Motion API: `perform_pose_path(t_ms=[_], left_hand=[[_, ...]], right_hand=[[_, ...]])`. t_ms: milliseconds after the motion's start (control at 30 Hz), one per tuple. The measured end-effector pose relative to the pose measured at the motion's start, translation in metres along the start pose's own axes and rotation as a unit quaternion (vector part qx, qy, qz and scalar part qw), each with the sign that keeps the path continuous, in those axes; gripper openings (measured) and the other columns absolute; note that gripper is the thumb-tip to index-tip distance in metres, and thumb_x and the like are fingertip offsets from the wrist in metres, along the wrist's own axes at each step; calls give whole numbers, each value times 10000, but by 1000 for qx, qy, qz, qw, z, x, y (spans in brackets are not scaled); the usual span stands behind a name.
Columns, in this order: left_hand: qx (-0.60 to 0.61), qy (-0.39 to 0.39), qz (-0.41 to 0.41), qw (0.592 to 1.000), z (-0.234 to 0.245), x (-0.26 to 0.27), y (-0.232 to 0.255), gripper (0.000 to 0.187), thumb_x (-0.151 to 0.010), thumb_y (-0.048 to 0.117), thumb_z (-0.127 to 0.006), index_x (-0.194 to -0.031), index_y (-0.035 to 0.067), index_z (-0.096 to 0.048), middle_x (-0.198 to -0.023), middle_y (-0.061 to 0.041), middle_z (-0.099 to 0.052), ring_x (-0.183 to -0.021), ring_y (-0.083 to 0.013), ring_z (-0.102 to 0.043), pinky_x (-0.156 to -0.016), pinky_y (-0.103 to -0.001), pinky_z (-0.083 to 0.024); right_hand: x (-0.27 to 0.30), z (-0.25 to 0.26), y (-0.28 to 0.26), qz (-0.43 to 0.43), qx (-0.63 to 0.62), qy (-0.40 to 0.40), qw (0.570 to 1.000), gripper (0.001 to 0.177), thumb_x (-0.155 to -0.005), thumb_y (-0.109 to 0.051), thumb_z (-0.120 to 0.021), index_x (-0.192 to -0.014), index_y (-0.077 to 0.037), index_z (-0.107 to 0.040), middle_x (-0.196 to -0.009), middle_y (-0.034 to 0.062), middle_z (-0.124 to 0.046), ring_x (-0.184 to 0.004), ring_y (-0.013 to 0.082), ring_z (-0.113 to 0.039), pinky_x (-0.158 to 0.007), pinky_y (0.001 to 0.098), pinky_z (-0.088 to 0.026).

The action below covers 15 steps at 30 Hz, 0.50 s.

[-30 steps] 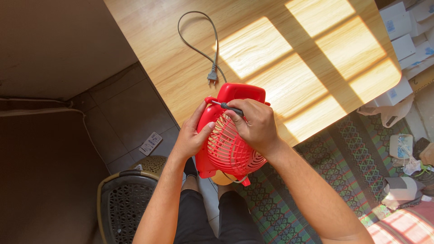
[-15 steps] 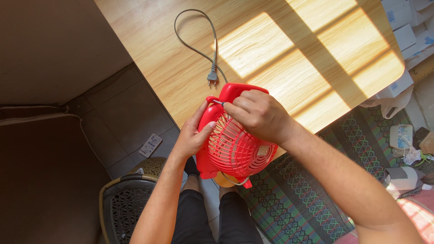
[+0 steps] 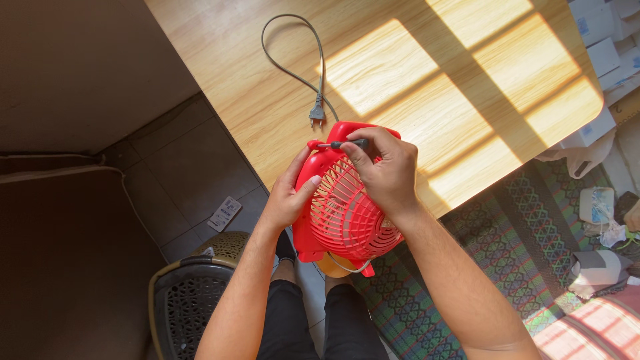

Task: The person uses a screwdriver to unscrew and remove the front grille of a red portable fan. They also briefly scrape the window frame with the screwdriver. The fan remains disassembled on the table at the end.

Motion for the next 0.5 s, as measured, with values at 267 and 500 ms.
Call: perform_pose_path(t_ms=[267, 500], left_hand=[[61, -17, 22, 998, 5, -1, -25, 715, -990, 244, -662, -1604, 50, -351, -1471, -157, -596, -1324, -212, -594, -1095, -354, -482], [65, -17, 32, 997, 7, -5, -37, 730, -987, 257, -675, -1606, 49, -348, -1489, -163, -583, -1343, -213, -571, -1102, -355, -462]], right_hand=[[8, -14, -41, 287, 95, -59, 951, 155, -938, -90, -783, -1012, 10, -691, -825, 127, -685, -731, 276, -678, -643, 378, -517], [5, -20, -53, 384, 150, -116, 904, 152, -920, -73, -792, -1007, -9, -685, -790, 125, -653, -737, 309, -660, -661, 421, -516]])
Point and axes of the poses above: each hand's wrist, its own x-axis away from the middle knuckle, its own z-axis out of the back of the hand, y = z × x, the point moved 9 cm from there along -x, towards the middle knuckle
